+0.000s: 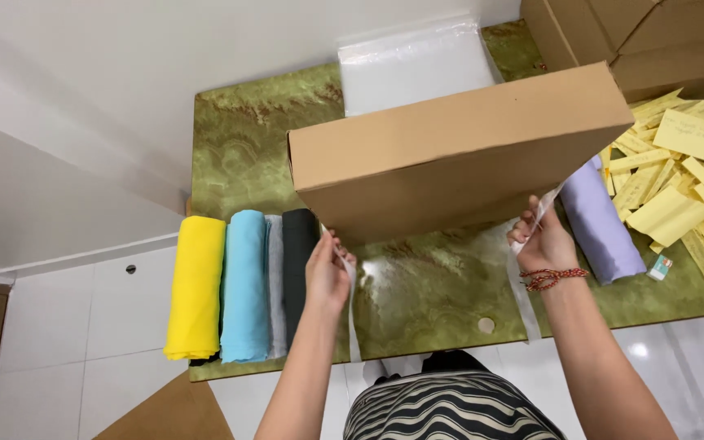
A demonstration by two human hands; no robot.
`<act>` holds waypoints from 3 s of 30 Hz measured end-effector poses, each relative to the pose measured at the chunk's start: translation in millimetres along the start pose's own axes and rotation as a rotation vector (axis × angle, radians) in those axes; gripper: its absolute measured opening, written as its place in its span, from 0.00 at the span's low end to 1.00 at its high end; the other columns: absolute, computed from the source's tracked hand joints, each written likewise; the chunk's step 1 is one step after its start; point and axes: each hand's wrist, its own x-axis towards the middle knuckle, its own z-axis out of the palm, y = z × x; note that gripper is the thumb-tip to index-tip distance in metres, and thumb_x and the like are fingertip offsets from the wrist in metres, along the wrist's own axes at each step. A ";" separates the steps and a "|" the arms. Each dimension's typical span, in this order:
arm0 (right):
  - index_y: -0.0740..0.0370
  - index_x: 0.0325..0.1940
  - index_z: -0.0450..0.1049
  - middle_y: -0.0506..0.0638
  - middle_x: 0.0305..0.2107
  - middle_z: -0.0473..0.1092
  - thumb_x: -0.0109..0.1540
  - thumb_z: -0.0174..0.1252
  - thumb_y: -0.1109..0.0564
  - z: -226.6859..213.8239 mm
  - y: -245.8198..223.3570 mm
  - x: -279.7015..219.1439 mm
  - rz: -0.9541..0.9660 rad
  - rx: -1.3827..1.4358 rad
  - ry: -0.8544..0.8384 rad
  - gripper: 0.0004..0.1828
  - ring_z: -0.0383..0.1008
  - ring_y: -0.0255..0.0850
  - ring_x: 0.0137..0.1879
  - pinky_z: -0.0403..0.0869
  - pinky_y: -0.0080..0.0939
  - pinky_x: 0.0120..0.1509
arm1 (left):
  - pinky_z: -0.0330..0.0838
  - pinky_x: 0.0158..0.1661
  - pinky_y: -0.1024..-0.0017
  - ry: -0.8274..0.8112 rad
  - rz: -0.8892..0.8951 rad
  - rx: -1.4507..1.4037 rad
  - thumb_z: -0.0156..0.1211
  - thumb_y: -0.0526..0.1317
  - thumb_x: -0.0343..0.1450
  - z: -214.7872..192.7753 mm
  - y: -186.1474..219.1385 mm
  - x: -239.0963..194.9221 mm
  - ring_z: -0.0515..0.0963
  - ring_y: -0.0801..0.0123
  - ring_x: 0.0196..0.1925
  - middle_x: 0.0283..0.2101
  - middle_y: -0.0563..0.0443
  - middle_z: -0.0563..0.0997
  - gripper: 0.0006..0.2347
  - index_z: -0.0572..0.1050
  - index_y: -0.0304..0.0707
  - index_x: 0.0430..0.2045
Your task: The person ties a white ribbon around a brown cardboard box, forming a bow on top. They then place a folded purple cloth into a clear plastic bag, seal it, and place the wrapped item into an open cardboard box.
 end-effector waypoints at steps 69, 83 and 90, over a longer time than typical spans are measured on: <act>0.65 0.58 0.64 0.52 0.36 0.72 0.71 0.57 0.50 78.9 89.9 -59.3 0.085 -0.497 -0.170 0.19 0.79 0.38 0.29 0.82 0.35 0.32 | 0.60 0.30 0.78 -0.281 0.280 1.007 0.71 0.52 0.71 82.7 -119.8 30.6 0.69 0.75 0.28 0.17 0.57 0.74 0.14 0.85 0.43 0.23; 0.61 0.53 0.70 0.46 0.29 0.77 0.60 0.74 0.48 55.1 75.1 -55.5 -0.297 -1.169 -0.197 0.26 0.76 0.37 0.34 0.71 0.36 0.41 | 0.85 0.36 0.76 -0.335 0.110 0.651 0.74 0.37 0.69 88.8 -107.6 7.4 0.83 0.75 0.31 0.34 0.45 0.87 0.11 0.85 0.26 0.39; 0.50 0.49 0.77 0.53 0.29 0.80 0.66 0.66 0.46 72.4 64.2 -86.0 -0.534 -1.469 -0.150 0.11 0.82 0.57 0.40 0.76 0.53 0.46 | 0.88 0.36 0.72 -0.301 0.064 0.635 0.77 0.38 0.69 81.6 -120.3 26.1 0.84 0.74 0.31 0.38 0.41 0.87 0.14 0.84 0.23 0.41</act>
